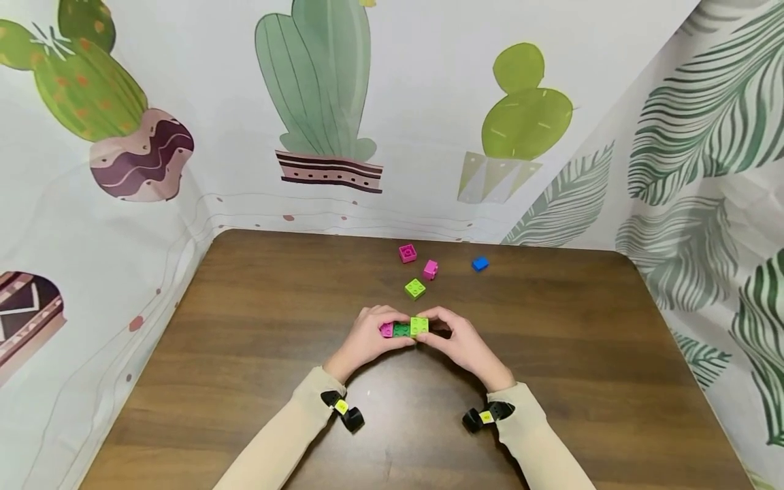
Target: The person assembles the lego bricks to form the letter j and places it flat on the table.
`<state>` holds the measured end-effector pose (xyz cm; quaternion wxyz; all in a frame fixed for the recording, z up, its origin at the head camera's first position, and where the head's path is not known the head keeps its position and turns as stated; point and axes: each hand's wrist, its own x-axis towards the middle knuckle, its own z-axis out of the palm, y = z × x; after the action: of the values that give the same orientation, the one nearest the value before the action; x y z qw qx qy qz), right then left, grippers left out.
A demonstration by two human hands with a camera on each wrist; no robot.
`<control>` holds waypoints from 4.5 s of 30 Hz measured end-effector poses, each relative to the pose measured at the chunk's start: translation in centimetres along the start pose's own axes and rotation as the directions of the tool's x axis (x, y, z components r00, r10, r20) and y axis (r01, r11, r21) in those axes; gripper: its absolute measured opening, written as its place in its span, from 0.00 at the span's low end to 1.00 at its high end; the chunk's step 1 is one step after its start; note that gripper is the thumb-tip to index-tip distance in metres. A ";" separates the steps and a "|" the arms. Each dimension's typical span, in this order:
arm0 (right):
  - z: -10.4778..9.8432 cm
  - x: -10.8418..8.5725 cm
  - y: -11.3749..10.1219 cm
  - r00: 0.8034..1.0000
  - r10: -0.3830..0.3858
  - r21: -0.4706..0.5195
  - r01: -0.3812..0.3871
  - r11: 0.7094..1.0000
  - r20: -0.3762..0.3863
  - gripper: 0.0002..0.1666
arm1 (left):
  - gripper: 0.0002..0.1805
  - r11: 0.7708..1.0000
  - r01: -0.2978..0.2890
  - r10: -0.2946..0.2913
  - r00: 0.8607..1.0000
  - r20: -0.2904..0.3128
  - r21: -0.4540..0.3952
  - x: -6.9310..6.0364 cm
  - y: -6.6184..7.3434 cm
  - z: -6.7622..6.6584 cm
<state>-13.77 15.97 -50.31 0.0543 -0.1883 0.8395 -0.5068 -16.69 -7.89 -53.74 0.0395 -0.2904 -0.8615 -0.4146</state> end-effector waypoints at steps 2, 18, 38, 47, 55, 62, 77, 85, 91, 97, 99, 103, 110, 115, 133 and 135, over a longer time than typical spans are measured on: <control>0.1 0.0 0.2 1.000 0.003 0.009 -0.003 1.000 0.006 0.17 | 0.22 1.000 0.001 -0.001 1.000 0.001 -0.002 0.0 0.0 -0.1; -2.0 2.9 0.9 0.992 -0.043 0.098 0.054 0.994 -0.117 0.16 | 0.23 0.998 0.065 -0.065 0.998 0.001 -0.010 -0.6 0.5 -0.5; -3.2 6.8 1.7 0.984 0.038 -0.397 0.034 0.917 0.172 0.35 | 0.22 0.999 0.042 -0.042 0.999 0.006 0.002 0.0 0.7 0.0; -3.0 6.9 1.3 0.982 0.064 -0.450 0.023 0.893 0.176 0.34 | 0.22 0.999 0.032 -0.032 0.999 0.003 -0.008 0.1 0.5 -0.1; -3.2 5.8 1.3 0.985 0.074 -0.438 0.003 0.899 0.159 0.28 | 0.22 0.999 0.037 -0.036 0.999 0.003 -0.010 -0.2 0.4 -0.1; -3.6 5.1 1.1 0.986 0.066 -0.423 0.004 0.906 0.150 0.24 | 0.22 0.999 0.047 -0.047 0.999 0.015 -0.004 -0.1 0.4 0.0; -5.1 4.4 -0.2 0.974 0.127 -0.370 -0.049 0.928 0.188 0.19 | 0.21 0.999 0.042 -0.042 0.999 0.009 -0.012 -0.2 0.4 0.0; -6.3 3.7 -2.6 0.985 0.057 -0.308 -0.003 0.951 0.165 0.21 | 0.22 0.999 0.048 -0.048 0.999 0.014 -0.010 -0.1 0.4 0.0; -6.3 3.1 -4.1 0.980 -0.032 -0.284 0.087 0.955 0.195 0.22 | 0.21 0.999 0.039 -0.039 0.999 0.006 -0.006 -0.2 0.6 0.0; -5.9 2.8 -4.9 0.958 -0.077 -0.260 0.152 0.954 0.278 0.19 | 0.22 0.999 0.051 -0.051 0.999 0.015 -0.013 -0.1 0.8 -0.2; -5.7 2.7 -4.9 0.951 -0.073 -0.249 0.153 0.956 0.302 0.18 | 0.22 0.999 0.050 -0.049 0.999 0.015 -0.015 -0.1 0.9 -0.2; -5.5 2.7 -4.8 0.942 -0.062 -0.239 0.147 0.960 0.331 0.17 | 0.22 0.999 0.043 -0.043 0.999 0.011 -0.017 -0.1 1.0 -0.3; -5.3 2.6 -4.5 0.940 -0.057 -0.232 0.142 0.962 0.337 0.18 | 0.22 0.999 0.042 -0.042 0.999 0.010 -0.012 -0.1 1.0 -0.3; -5.2 2.7 -4.2 0.939 -0.068 -0.227 0.151 0.962 0.336 0.18 | 0.22 0.999 0.043 -0.042 0.999 0.013 -0.009 -0.1 0.9 -0.2; -4.9 2.7 -4.7 0.940 -0.059 -0.226 0.141 0.964 0.336 0.20 | 0.22 1.000 0.014 -0.014 1.000 -0.003 -0.007 0.0 0.7 -0.1; -4.8 2.6 -4.7 0.940 -0.057 -0.230 0.141 0.963 0.336 0.20 | 0.22 1.000 0.022 -0.022 1.000 0.004 -0.009 0.0 0.7 -0.1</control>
<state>-16.35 17.06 -43.64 0.1422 -0.3172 0.8656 -0.3604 -16.35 -7.62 -53.15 0.0320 -0.2819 -0.8628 -0.4184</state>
